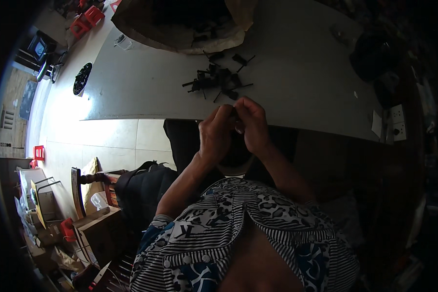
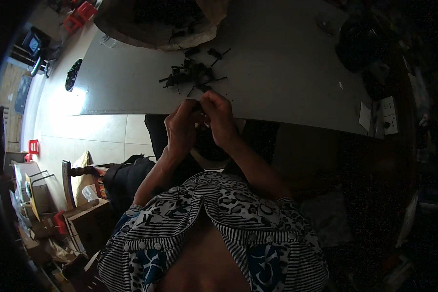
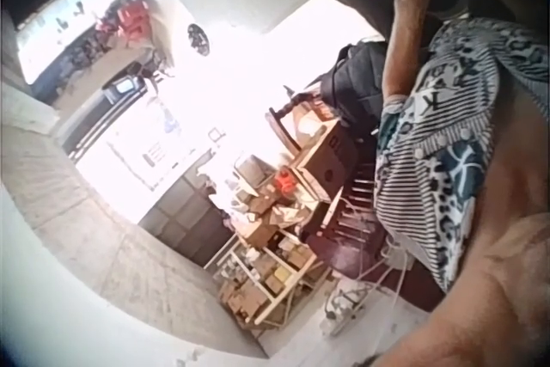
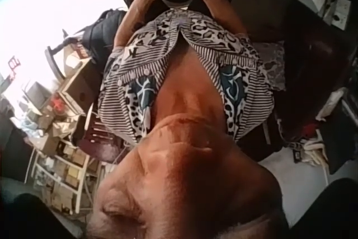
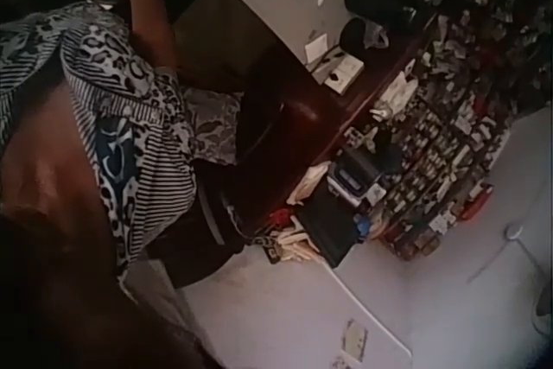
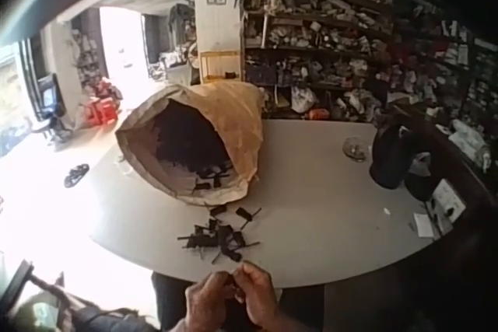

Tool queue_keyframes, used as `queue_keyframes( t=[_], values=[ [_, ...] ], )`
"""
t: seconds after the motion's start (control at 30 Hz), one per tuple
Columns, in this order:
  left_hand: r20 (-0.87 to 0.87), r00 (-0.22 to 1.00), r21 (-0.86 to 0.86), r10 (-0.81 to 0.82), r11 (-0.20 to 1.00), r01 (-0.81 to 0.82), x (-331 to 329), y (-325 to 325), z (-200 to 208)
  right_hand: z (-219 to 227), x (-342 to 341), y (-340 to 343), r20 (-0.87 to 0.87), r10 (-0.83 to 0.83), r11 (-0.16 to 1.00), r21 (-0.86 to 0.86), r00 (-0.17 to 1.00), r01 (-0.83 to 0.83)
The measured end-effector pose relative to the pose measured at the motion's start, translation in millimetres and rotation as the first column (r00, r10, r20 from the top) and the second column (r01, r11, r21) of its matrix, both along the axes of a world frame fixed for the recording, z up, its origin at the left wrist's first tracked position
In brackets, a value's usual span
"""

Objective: Manually assemble small black plastic components at a workbench.

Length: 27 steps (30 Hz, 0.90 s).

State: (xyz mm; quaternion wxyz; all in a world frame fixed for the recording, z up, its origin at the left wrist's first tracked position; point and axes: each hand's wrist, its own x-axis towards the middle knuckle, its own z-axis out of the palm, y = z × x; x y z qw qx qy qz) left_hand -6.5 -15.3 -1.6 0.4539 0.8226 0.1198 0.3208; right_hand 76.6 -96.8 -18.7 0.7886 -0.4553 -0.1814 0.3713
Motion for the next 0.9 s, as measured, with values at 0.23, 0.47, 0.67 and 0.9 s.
queue_keyframes(
  t=[0.23, 0.47, 0.67, 0.9],
  values=[
    [-0.148, 0.950, -0.246, -0.274, 0.941, 0.233, 4, 28, 5, -2, 11, -1, -0.144, -0.036, 0.995, -0.093, 0.989, 0.023],
    [0.040, 0.963, -0.775, -0.267, 0.600, 0.199, 4, 14, -8, -16, -7, 13, 0.008, -0.232, 0.965, -0.126, 0.973, 0.231],
    [0.001, 0.934, -0.807, -0.357, 0.552, 0.212, 7, 31, -27, -31, -12, 15, 0.452, -0.350, 0.874, -0.159, 0.821, 0.460],
    [-0.002, 0.917, -0.815, -0.398, 0.532, 0.229, -1, 35, -15, -2, 18, -11, 0.657, 0.092, 0.980, -0.191, 0.748, 0.047]
  ],
)
